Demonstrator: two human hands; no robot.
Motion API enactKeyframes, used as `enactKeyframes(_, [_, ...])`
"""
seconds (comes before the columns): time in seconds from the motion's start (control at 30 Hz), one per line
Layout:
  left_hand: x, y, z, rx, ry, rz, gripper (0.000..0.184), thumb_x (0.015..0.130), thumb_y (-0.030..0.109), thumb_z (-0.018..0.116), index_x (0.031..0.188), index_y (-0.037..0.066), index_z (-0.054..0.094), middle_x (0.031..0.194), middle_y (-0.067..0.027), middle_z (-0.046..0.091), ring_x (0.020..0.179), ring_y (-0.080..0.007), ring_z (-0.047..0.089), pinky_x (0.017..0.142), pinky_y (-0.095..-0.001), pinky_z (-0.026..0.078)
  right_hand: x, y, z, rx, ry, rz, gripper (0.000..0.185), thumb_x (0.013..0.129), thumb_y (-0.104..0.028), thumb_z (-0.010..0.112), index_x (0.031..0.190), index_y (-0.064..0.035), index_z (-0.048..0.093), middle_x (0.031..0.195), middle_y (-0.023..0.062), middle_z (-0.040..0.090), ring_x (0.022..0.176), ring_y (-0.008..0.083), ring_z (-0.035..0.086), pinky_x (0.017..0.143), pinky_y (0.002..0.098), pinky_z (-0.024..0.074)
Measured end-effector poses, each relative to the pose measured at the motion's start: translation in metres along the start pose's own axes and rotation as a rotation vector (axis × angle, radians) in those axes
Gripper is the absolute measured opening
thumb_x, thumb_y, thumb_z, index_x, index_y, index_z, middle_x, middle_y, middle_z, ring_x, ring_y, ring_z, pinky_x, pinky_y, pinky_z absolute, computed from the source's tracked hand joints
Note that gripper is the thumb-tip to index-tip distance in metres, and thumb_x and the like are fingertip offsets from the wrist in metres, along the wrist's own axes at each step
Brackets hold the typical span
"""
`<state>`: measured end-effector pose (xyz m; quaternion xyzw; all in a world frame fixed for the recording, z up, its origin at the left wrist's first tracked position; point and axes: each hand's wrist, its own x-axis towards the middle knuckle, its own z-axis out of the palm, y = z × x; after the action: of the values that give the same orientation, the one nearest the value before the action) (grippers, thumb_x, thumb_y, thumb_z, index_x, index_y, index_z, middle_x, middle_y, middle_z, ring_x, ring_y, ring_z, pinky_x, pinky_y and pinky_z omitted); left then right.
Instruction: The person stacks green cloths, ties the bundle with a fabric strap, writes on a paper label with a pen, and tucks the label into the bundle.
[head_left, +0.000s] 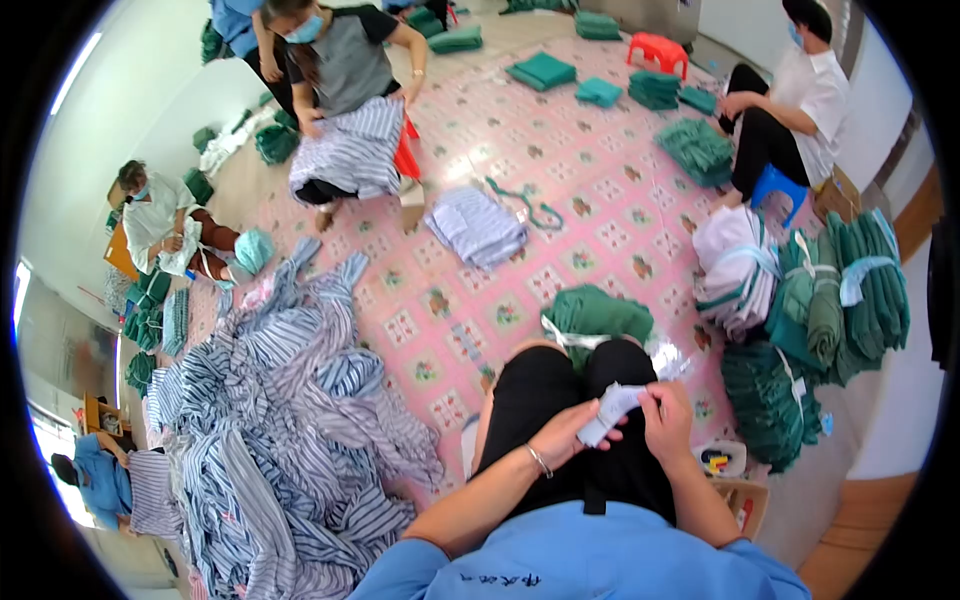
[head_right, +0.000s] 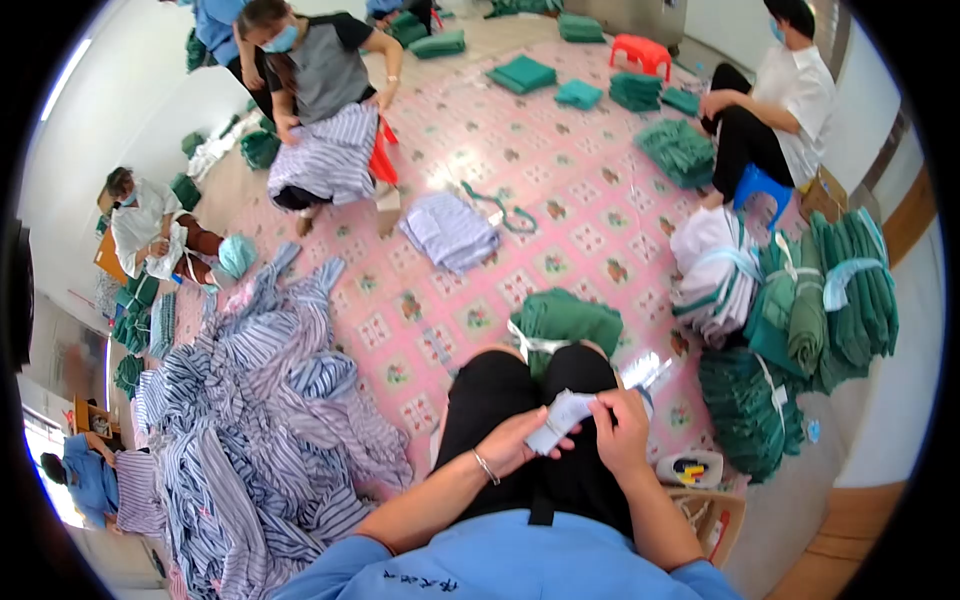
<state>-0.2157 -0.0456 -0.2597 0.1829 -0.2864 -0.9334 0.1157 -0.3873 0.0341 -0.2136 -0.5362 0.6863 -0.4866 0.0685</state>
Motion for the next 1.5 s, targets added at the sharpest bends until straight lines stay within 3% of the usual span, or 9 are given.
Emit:
enactKeyframes(0.57, [-0.002,-0.006,-0.002,0.032,0.008,-0.014,0.049,0.101,0.037,0.035,0.133,0.001,0.042,0.123,-0.013,0.056,0.103,-0.0202,0.06,0.083,-0.0287,0.05,-0.009,0.002,0.001,0.07,-0.025,0.045,0.009,0.078,-0.005,0.067,0.078,-0.0006,0.059,0.074,0.0109,0.059,0.071,0.0269,0.056,0.065,0.0341,0.0441])
enactKeyframes(0.87, [-0.001,-0.007,-0.002,0.003,-0.009,0.008,0.052,0.1,0.04,0.036,0.132,-0.001,0.042,0.121,-0.0155,0.057,0.101,-0.0222,0.061,0.081,-0.0322,0.051,-0.01,0.007,-0.004,0.039,-0.046,0.061,0.006,0.081,-0.004,0.063,0.081,-0.0003,0.058,0.076,0.0125,0.059,0.073,0.0283,0.057,0.067,0.0341,0.0448])
enactKeyframes(1.07, [-0.003,-0.001,0.009,0.079,0.061,0.0,0.053,0.101,0.038,0.032,0.132,-0.004,0.041,0.122,-0.0176,0.057,0.098,-0.0234,0.062,0.081,-0.0334,0.051,-0.005,0.027,-0.007,0.055,0.071,0.131,0.008,0.083,-0.006,0.063,0.087,0.0006,0.06,0.08,0.0143,0.06,0.072,0.0278,0.058,0.066,0.0316,0.0455])
enactKeyframes(1.17, [-0.002,0.004,0.012,0.109,0.08,-0.011,0.054,0.101,0.039,0.032,0.132,-0.004,0.042,0.123,-0.0166,0.057,0.099,-0.022,0.062,0.081,-0.0332,0.051,-0.004,0.038,-0.008,0.258,0.155,0.384,0.013,0.089,-0.011,0.059,0.089,0.0014,0.059,0.071,0.0039,0.058,0.065,0.0115,0.053,0.061,0.0262,0.0437])
enactKeyframes(1.27, [0.001,0.001,0.008,0.051,0.033,-0.002,0.054,0.099,0.038,0.038,0.133,-0.004,0.041,0.123,-0.018,0.056,0.099,-0.0228,0.062,0.083,-0.0333,0.05,0.0,0.041,-0.007,0.379,0.217,0.5,0.014,0.092,-0.014,0.057,0.092,-0.0002,0.059,0.071,-0.0014,0.055,0.064,0.0048,0.048,0.057,0.0218,0.0403])
enactKeyframes(1.37, [-0.003,0.002,0.002,-0.004,-0.078,0.009,0.057,0.092,0.033,0.054,0.134,-0.004,0.04,0.126,-0.0177,0.054,0.104,-0.0238,0.06,0.086,-0.0337,0.049,0.0,0.043,-0.003,0.522,0.231,0.532,0.009,0.093,-0.014,0.056,0.094,-0.0056,0.057,0.074,-0.0036,0.053,0.061,0.0035,0.046,0.054,0.0187,0.0383])
enactKeyframes(1.5, [-0.007,0.008,0.008,0.029,-0.163,-0.075,0.061,0.087,0.027,0.062,0.135,-0.002,0.039,0.124,-0.0131,0.054,0.107,-0.0225,0.058,0.089,-0.0326,0.048,-0.008,0.04,0.003,0.566,0.188,0.549,0.009,0.093,-0.013,0.055,0.095,-0.0038,0.055,0.077,-0.0022,0.055,0.066,0.0038,0.048,0.061,0.0183,0.0406])
